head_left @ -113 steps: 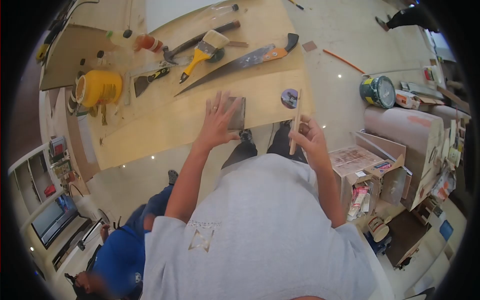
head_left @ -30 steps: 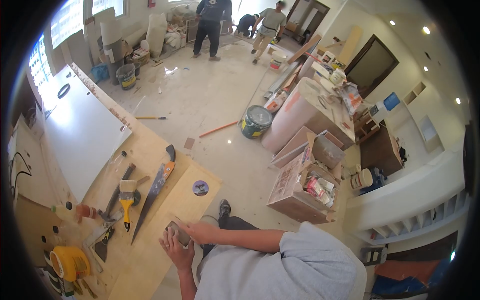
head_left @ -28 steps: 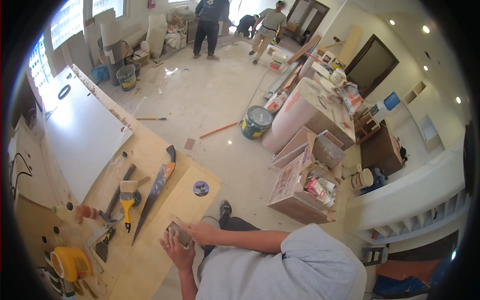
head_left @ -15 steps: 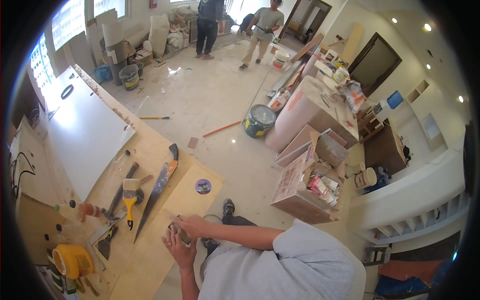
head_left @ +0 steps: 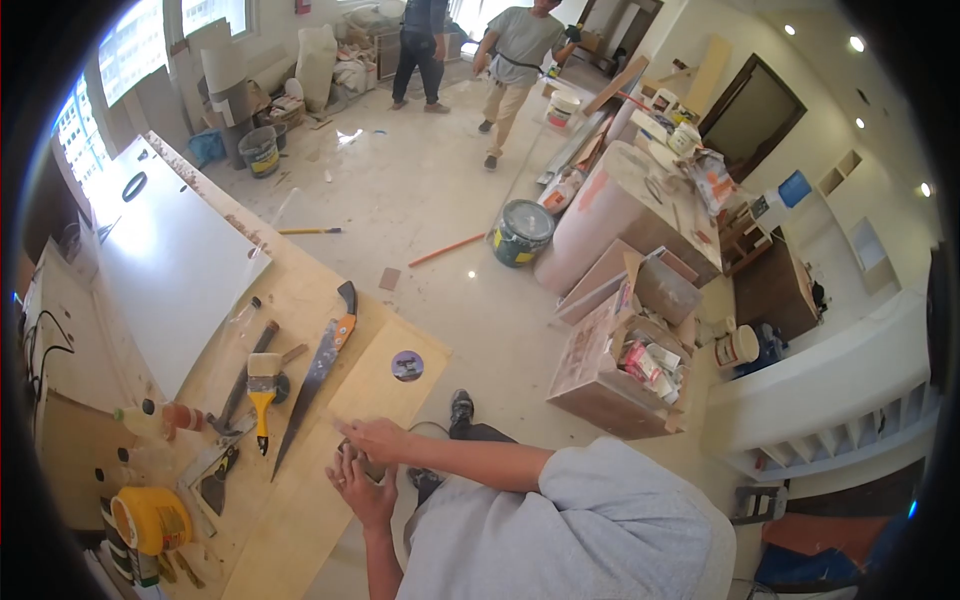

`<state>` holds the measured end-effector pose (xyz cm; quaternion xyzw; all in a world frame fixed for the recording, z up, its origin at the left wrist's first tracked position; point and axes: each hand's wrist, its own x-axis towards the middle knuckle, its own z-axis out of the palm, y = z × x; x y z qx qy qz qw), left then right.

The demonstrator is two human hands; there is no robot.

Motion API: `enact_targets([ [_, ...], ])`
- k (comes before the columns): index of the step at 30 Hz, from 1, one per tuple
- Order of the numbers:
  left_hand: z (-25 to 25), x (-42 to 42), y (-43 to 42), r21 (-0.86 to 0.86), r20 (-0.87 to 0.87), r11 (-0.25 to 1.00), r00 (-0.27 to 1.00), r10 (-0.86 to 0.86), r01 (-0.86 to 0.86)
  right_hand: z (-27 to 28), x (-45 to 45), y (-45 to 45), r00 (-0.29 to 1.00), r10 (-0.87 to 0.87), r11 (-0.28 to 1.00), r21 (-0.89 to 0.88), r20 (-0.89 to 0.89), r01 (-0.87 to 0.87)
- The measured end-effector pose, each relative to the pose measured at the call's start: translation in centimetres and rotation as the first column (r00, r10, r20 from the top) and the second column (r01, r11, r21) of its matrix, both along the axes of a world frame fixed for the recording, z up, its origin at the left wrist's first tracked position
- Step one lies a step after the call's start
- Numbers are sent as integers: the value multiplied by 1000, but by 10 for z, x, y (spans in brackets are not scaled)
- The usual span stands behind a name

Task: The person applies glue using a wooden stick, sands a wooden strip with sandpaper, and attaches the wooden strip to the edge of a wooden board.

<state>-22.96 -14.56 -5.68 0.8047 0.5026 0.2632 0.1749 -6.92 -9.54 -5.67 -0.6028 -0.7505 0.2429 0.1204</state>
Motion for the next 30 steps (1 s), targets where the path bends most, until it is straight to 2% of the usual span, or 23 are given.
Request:
enact_targets([
  [6, -4, 14, 5, 45, -3, 995, 996, 88, -88, -13, 2, 10, 998, 16, 1000, -10, -68, -16],
  [9, -6, 16, 5, 25, 11, 994, 994, 105, -105, 12, 3, 10, 991, -105, 975, -205, -83, 86],
  [12, -10, 16, 5, 36, 33, 993, 994, 108, -109, 3, 3, 3, 983, -114, 991, -89, -143, 102],
  [15, -14, 16, 6, 44, 35, 993, 993, 112, -113, -5, -3, -5, 968, -197, 980, -64, -158, 189],
  [18, -18, 16, 5, 35, 60, 991, 991, 123, -126, -4, -12, -9, 973, -204, 970, 111, -106, 216],
  [21, -23, 16, 6, 57, 92, 989, 987, 128, -134, 0, -17, -2, 978, -200, 980, 5, -60, 201],
  [24, -20, 15, 6, 60, 102, 990, 988, 118, -125, 4, -20, -2, 970, -240, 969, 49, -47, 242],
  [27, -25, 14, 6, 59, 85, 990, 989, 122, -128, -5, -21, 5, 965, -263, 963, -55, -5, 263],
  [30, -25, 14, 5, 55, 82, 990, 989, 127, -131, -15, -17, 2, 984, -177, 983, 53, -27, 178],
])
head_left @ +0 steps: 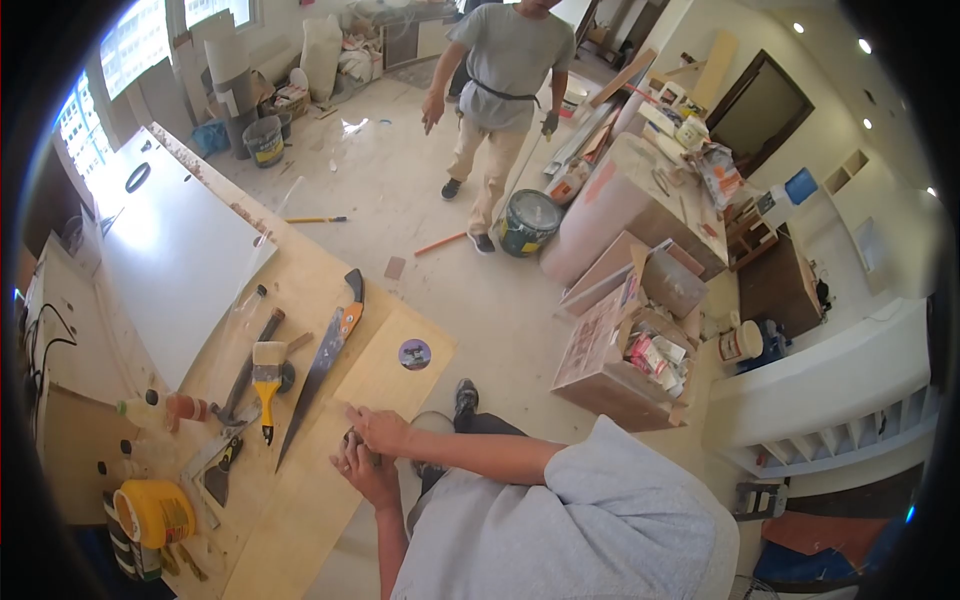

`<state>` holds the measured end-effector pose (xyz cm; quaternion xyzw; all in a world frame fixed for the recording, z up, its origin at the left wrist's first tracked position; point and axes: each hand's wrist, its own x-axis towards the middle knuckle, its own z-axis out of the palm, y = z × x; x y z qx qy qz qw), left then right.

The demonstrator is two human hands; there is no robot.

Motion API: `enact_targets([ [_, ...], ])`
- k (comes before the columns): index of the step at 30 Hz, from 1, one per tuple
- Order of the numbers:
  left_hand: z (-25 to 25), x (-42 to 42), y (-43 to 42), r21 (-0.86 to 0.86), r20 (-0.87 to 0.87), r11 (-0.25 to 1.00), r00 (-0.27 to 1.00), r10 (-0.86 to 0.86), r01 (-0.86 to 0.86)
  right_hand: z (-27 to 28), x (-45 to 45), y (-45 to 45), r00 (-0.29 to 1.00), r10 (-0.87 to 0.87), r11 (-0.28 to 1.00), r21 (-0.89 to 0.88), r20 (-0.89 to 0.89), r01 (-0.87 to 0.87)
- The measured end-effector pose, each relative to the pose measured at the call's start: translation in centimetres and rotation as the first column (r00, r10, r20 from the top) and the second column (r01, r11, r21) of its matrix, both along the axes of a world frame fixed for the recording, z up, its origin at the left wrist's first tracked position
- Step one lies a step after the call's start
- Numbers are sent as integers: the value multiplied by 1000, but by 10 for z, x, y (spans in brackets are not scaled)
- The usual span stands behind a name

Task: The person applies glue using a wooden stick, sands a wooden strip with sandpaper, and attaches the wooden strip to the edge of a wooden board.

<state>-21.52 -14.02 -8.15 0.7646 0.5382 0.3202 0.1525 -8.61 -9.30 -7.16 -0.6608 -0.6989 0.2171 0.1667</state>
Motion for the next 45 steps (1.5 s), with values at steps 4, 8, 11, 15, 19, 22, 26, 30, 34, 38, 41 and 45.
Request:
enact_targets([
  [4, 0, 0, 1, -8, -12, 1000, 1000, 1, -1, 17, 9, 7, 995, 101, 990, -105, 24, -98],
  [8, 0, -2, 2, -14, -14, 1000, 1000, -14, 14, 10, 17, 18, 988, 149, 975, -158, -45, -154],
  [11, 4, -5, 3, -22, -13, 999, 999, -43, 43, 9, 18, 19, 980, 190, 975, -105, -62, -196],
  [15, 19, -19, 4, -79, -38, 988, 990, -139, 136, -8, 19, 18, 972, 216, 971, -87, -91, -224],
  [19, 25, -21, 3, -119, -45, 988, 994, -103, 97, 1, 35, 19, 967, 238, 971, -8, -93, -240],
  [22, 24, -21, -2, -118, -58, 991, 996, -68, 61, 19, 31, 20, 972, 229, 970, -70, -49, -232],
  [26, 16, -22, -3, -98, -81, 994, 995, -57, 49, 36, 30, 19, 977, 211, 964, -158, -36, -214],
  [30, 22, -25, -3, -114, -58, 992, 996, -66, 59, 26, 33, 8, 972, 224, 972, -59, -72, -229],
  [34, 21, -26, -3, -136, -50, 988, 996, -78, 70, 34, 43, -18, 971, 221, 973, -53, -91, -226],
  [38, 17, -26, -3, -130, -32, 989, 997, -71, 66, 38, 48, -30, 971, 223, 970, -76, -84, -230],
  [41, 18, -25, -4, -144, -29, 987, 997, -74, 69, 40, 50, -18, 966, 254, 952, -166, -40, -257],
  [45, 13, -25, -6, -117, -39, 991, 997, -74, 69, 26, 42, 8, 959, 282, 958, -41, -40, -283],
])
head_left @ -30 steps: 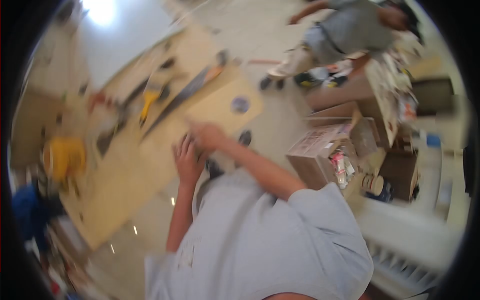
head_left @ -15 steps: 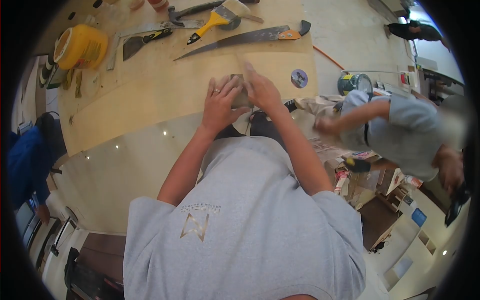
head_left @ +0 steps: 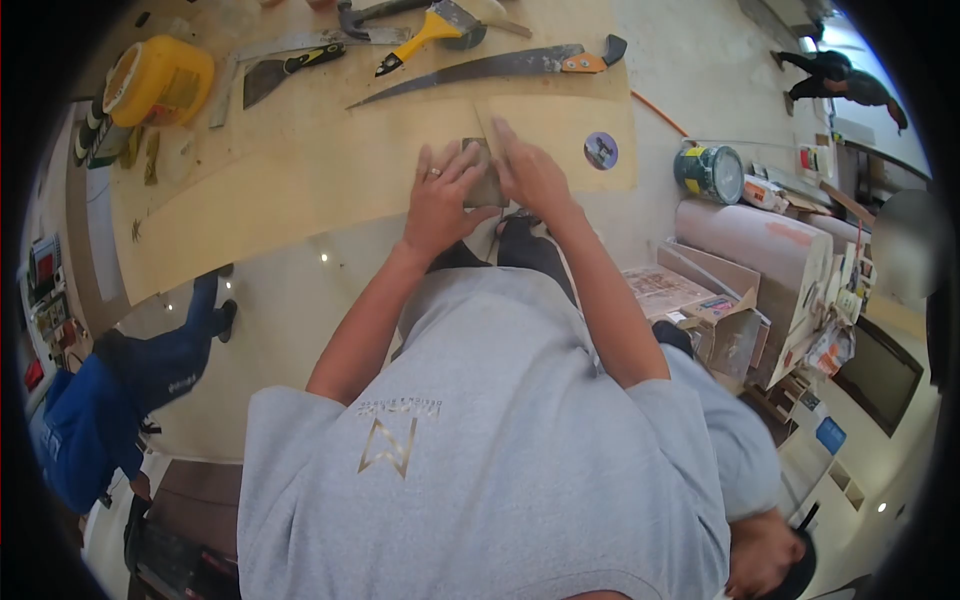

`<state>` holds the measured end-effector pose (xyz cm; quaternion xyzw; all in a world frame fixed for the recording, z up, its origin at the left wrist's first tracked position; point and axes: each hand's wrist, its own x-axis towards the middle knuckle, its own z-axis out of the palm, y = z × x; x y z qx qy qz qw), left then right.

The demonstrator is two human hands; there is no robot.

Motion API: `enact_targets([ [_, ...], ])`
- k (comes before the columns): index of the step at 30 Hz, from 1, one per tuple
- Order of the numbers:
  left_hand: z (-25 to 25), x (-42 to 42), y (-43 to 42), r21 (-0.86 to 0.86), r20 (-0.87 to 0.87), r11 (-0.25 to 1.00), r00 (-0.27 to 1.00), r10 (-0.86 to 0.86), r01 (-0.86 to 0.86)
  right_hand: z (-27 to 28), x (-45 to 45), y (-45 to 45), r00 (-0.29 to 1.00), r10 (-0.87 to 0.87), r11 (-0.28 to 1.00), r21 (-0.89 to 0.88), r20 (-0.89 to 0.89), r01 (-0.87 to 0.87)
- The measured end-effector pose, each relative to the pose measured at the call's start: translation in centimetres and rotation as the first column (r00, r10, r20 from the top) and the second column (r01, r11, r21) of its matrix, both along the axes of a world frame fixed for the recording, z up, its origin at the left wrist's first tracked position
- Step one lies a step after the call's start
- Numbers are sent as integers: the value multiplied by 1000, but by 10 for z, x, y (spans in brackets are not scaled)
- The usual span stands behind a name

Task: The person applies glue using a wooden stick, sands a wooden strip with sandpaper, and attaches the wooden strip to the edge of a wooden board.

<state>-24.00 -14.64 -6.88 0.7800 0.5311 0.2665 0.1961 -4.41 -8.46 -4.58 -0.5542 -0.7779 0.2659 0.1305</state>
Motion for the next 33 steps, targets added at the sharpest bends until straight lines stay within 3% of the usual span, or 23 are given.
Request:
enact_targets([
  [5, 0, 1, 1, 31, 36, 999, 999, 11, -12, 8, -18, 27, 998, -26, 998, -54, 65, 30],
  [8, 1, -1, 1, 12, -19, 1000, 1000, 11, -11, 12, -14, 11, 1000, -15, 1000, 4, -21, 15],
  [11, 2, -1, 0, 5, 5, 1000, 1000, 17, -17, 7, -2, -14, 997, -59, 995, -78, 42, 62],
  [14, 3, 0, 0, -1, 24, 1000, 999, 23, -23, 16, 9, -42, 999, -45, 998, -50, 4, 45],
  [17, 2, -1, 1, -5, 23, 1000, 1000, 15, -15, 23, 14, -61, 992, -64, 985, -151, 107, 80],
  [23, 2, -1, 0, -13, 22, 1000, 1000, 18, -18, 23, 10, -70, 990, -132, 990, -46, 47, 134],
  [26, 1, -1, -2, -14, 26, 1000, 1000, 16, -16, 20, 11, -75, 984, -164, 986, -7, -75, 164],
  [33, 1, 2, -1, 22, 29, 1000, 999, 21, -22, 1, 13, -84, 991, -126, 988, -80, 43, 129],
])
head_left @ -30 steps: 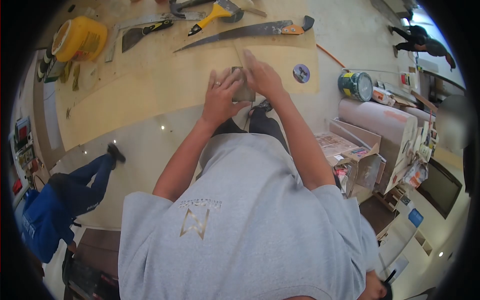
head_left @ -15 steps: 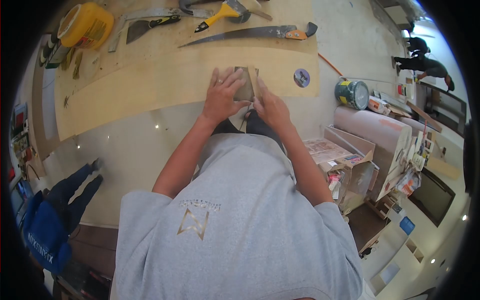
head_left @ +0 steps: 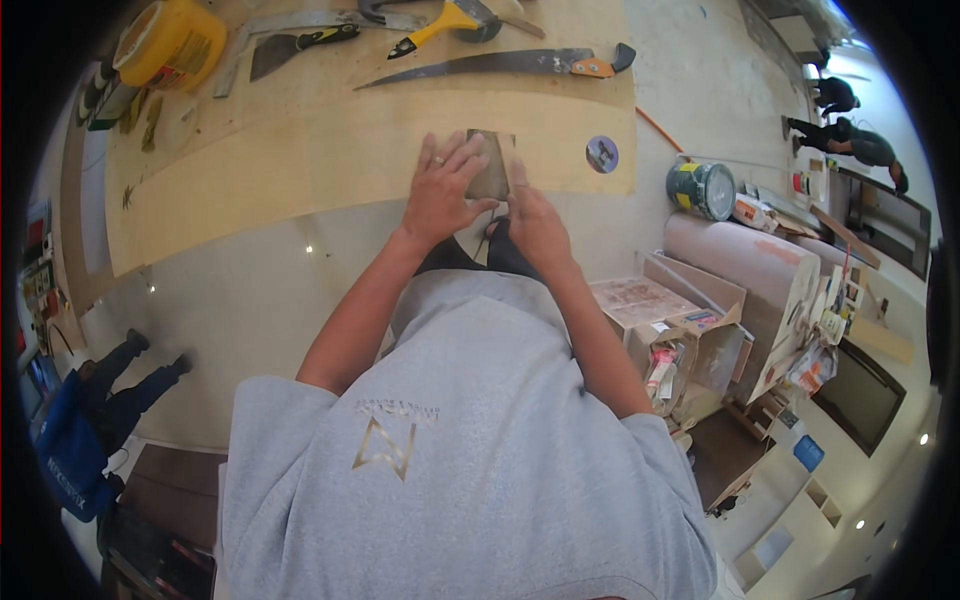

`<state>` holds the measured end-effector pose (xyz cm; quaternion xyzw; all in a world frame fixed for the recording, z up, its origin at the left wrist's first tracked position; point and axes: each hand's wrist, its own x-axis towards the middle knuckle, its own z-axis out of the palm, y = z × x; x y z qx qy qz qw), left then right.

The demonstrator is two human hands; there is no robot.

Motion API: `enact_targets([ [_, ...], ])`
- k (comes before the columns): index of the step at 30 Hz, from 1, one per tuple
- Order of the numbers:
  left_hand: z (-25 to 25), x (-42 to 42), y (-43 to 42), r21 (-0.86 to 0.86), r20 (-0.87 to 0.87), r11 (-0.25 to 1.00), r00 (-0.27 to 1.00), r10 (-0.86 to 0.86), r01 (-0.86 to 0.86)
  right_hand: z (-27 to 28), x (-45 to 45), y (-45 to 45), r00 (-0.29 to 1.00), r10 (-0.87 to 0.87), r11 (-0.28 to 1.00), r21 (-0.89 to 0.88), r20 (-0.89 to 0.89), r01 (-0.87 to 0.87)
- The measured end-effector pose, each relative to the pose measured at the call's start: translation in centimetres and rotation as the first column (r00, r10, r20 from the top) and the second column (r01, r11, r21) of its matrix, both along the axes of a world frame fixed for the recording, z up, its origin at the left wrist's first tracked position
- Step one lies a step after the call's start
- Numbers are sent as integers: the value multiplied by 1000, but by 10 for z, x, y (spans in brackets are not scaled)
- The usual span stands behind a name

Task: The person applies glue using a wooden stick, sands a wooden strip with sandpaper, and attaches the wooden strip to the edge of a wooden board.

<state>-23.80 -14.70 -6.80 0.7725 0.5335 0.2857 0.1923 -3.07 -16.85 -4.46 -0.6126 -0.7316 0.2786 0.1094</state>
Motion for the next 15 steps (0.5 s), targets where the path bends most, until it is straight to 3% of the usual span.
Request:
enact_targets([
  [8, 0, -1, 0, 0, 4, 1000, 1000, -13, 13, 8, 22, -44, 991, 65, 998, 2, 121, -66],
  [15, 1, 1, -1, -15, -17, 1000, 1000, -6, 6, 6, -3, -2, 981, 19, 1000, 12, 192, -21],
])
